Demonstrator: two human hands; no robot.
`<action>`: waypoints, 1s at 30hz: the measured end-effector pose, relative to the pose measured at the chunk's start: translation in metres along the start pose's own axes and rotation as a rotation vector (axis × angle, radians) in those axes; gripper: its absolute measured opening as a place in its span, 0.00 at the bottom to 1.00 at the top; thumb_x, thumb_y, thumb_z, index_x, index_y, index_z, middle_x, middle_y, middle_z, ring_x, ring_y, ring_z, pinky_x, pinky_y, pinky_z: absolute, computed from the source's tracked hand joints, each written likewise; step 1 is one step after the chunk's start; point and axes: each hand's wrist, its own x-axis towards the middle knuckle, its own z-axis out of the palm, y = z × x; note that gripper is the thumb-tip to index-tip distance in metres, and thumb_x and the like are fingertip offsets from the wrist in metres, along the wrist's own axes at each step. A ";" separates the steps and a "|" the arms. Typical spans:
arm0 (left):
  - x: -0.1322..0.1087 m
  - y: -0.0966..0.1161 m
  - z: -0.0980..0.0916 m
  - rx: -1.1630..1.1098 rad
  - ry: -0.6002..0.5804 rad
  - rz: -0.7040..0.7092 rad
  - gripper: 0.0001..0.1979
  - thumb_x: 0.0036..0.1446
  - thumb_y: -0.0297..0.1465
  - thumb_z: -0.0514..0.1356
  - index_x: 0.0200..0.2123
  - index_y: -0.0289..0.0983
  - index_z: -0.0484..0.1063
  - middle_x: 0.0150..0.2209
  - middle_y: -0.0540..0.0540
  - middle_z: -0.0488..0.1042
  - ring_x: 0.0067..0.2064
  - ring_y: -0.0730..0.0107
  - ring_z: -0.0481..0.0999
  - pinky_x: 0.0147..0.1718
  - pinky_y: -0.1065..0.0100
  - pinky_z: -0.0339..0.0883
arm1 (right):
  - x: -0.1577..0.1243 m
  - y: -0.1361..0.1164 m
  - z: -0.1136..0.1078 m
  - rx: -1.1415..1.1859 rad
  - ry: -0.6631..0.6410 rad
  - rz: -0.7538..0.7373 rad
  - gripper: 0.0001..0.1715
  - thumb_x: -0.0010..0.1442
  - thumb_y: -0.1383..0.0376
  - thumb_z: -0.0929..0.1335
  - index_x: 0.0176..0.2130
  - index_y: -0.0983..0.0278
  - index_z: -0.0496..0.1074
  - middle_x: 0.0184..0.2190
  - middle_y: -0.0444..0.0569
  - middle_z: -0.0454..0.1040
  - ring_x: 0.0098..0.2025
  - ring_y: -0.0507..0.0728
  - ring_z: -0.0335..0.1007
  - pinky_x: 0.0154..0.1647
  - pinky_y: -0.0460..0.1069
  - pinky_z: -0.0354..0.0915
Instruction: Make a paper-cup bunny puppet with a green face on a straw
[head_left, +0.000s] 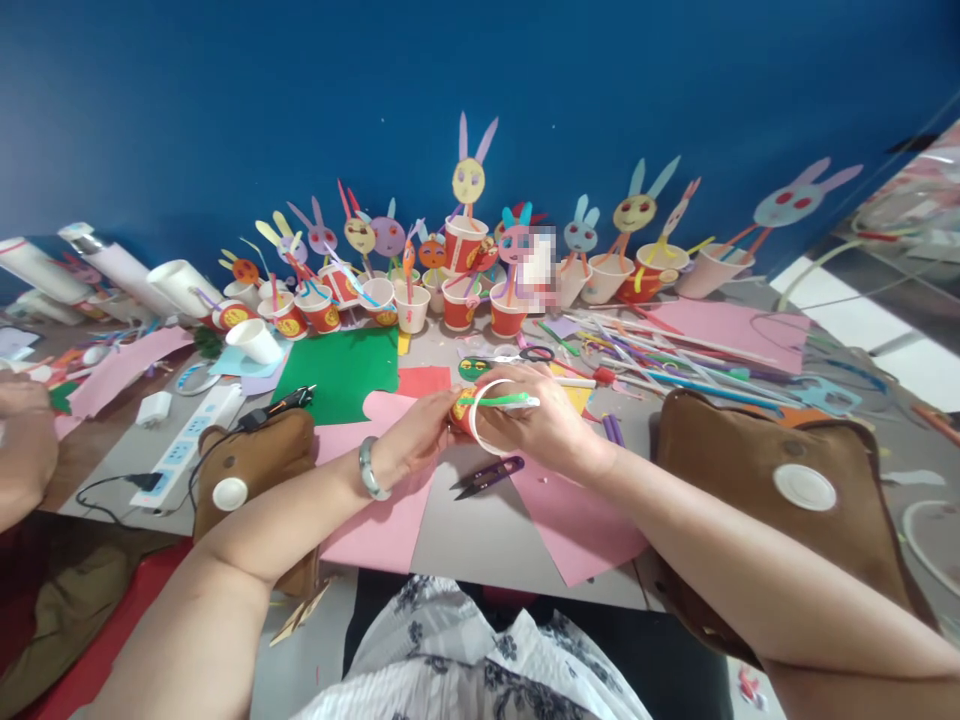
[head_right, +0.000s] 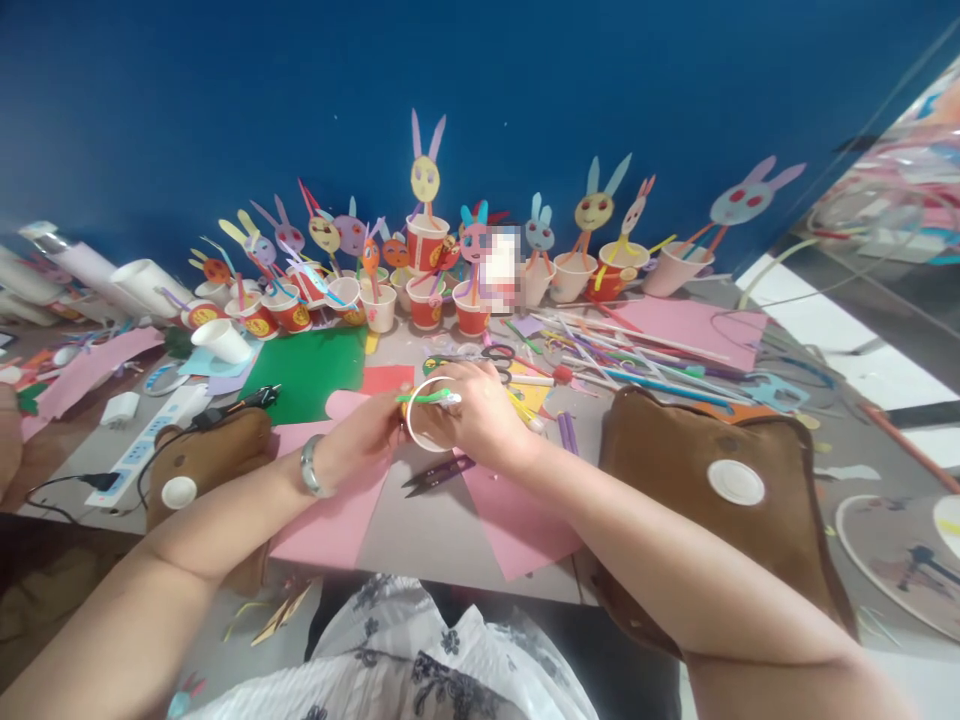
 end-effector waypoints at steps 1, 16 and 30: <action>0.000 0.000 -0.001 0.006 -0.019 0.003 0.03 0.57 0.29 0.63 0.35 0.38 0.76 0.34 0.39 0.79 0.49 0.52 0.76 0.49 0.58 0.70 | 0.000 0.000 0.002 -0.008 0.013 -0.001 0.10 0.63 0.60 0.69 0.32 0.60 0.77 0.37 0.51 0.80 0.39 0.60 0.75 0.44 0.55 0.65; 0.034 -0.001 -0.024 -0.089 0.001 -0.081 0.09 0.62 0.31 0.58 0.37 0.33 0.76 0.35 0.42 0.79 0.40 0.65 0.79 0.45 0.63 0.75 | 0.000 -0.005 -0.006 0.069 0.171 0.075 0.14 0.55 0.57 0.74 0.41 0.60 0.76 0.49 0.55 0.76 0.48 0.64 0.76 0.49 0.60 0.70; 0.017 0.002 -0.010 -0.117 -0.089 -0.065 0.15 0.62 0.36 0.59 0.48 0.35 0.76 0.40 0.39 0.81 0.46 0.57 0.81 0.52 0.53 0.74 | -0.002 0.004 0.008 0.268 0.171 0.179 0.42 0.50 0.58 0.77 0.59 0.60 0.61 0.55 0.57 0.73 0.53 0.64 0.73 0.52 0.59 0.69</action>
